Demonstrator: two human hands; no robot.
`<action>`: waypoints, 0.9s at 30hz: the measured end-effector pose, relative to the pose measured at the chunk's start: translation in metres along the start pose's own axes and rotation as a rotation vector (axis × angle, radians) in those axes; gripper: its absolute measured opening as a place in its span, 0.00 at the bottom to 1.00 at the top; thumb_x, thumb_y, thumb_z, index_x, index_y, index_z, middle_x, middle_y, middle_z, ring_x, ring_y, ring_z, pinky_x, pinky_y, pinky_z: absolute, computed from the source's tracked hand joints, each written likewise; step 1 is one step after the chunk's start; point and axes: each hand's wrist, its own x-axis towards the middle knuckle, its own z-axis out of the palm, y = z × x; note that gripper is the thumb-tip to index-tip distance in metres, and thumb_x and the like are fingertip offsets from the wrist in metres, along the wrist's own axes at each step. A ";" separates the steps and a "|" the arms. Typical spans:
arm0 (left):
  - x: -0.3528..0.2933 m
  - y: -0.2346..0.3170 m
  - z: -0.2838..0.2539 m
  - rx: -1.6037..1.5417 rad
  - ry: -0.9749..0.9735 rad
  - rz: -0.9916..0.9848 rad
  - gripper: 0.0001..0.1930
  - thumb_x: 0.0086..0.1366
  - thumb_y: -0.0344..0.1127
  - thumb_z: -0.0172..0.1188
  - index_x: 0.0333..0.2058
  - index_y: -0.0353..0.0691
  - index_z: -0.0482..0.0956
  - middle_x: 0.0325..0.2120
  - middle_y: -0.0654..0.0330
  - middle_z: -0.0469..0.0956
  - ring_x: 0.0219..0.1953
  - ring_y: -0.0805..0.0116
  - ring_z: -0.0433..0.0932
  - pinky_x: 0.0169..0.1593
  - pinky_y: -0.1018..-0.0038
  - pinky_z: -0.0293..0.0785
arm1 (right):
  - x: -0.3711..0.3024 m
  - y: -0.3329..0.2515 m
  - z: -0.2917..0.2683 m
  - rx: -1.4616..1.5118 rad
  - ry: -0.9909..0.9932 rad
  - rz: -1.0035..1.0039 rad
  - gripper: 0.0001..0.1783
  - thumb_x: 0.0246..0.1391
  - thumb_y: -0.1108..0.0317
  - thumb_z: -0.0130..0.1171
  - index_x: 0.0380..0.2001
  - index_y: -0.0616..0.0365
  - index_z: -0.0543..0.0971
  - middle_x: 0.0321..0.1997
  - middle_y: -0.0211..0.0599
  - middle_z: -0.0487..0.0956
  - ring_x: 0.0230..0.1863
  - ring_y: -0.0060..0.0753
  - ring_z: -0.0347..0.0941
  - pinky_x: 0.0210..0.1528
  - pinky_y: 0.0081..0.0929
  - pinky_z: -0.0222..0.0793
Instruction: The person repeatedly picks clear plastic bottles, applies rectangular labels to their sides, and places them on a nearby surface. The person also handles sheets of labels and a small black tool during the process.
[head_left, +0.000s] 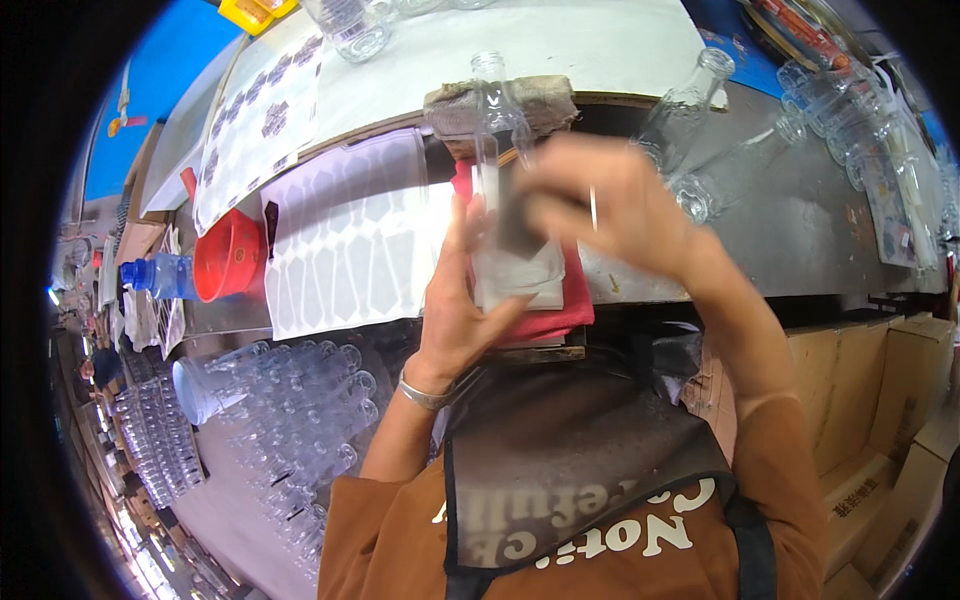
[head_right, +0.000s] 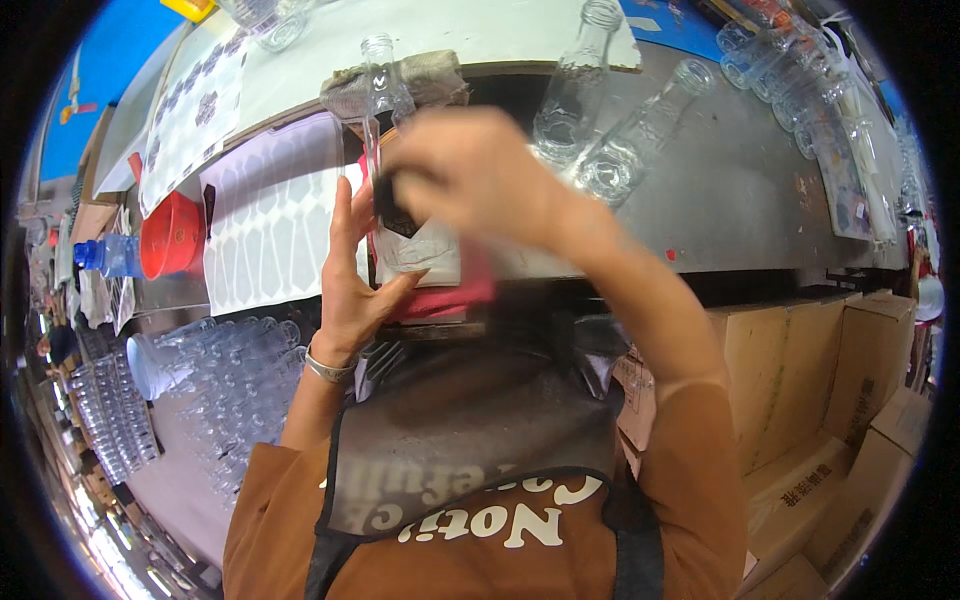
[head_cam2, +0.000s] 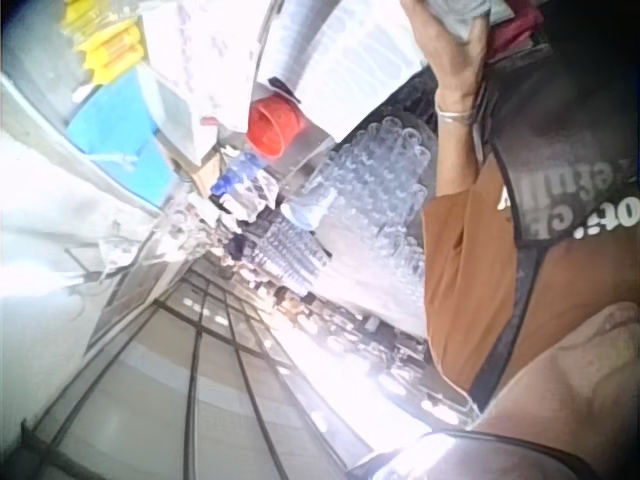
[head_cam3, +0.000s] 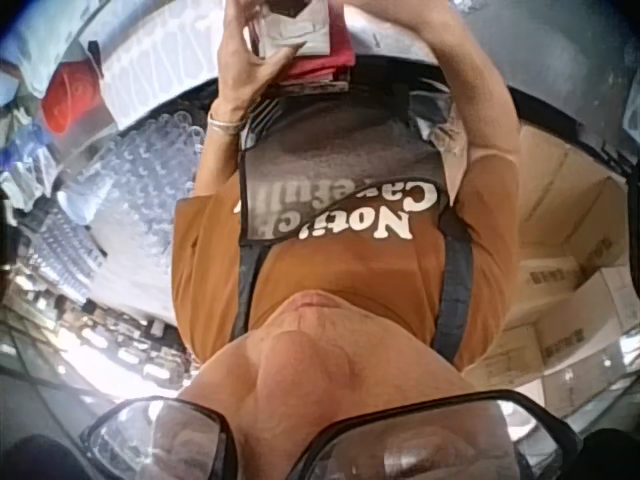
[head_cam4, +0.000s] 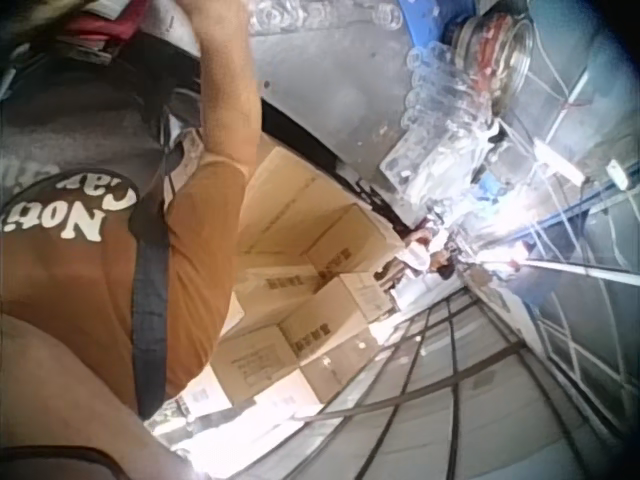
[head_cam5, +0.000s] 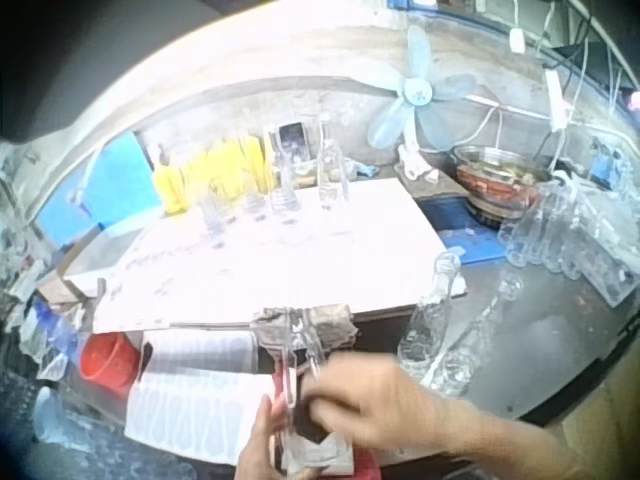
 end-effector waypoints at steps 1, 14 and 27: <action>0.000 -0.004 0.001 -0.014 0.008 0.004 0.56 0.51 0.26 0.73 0.73 0.35 0.45 0.66 0.45 0.65 0.66 0.52 0.69 0.66 0.63 0.68 | 0.014 0.015 -0.008 -0.009 0.117 0.170 0.11 0.52 0.74 0.63 0.40 0.64 0.81 0.40 0.42 0.82 0.38 0.35 0.81 0.41 0.28 0.76; -0.003 -0.012 -0.001 -0.082 0.001 -0.027 0.56 0.51 0.26 0.73 0.73 0.34 0.45 0.67 0.44 0.63 0.68 0.52 0.66 0.68 0.63 0.64 | -0.032 -0.009 0.004 -0.068 0.238 0.009 0.14 0.42 0.78 0.65 0.36 0.58 0.81 0.38 0.41 0.82 0.38 0.43 0.79 0.42 0.34 0.77; -0.001 -0.003 0.002 0.006 -0.019 -0.007 0.59 0.50 0.22 0.72 0.73 0.34 0.39 0.68 0.41 0.61 0.67 0.50 0.67 0.69 0.58 0.63 | 0.055 0.007 -0.011 -0.334 0.053 0.016 0.12 0.54 0.68 0.63 0.42 0.61 0.82 0.36 0.44 0.83 0.37 0.44 0.81 0.42 0.33 0.76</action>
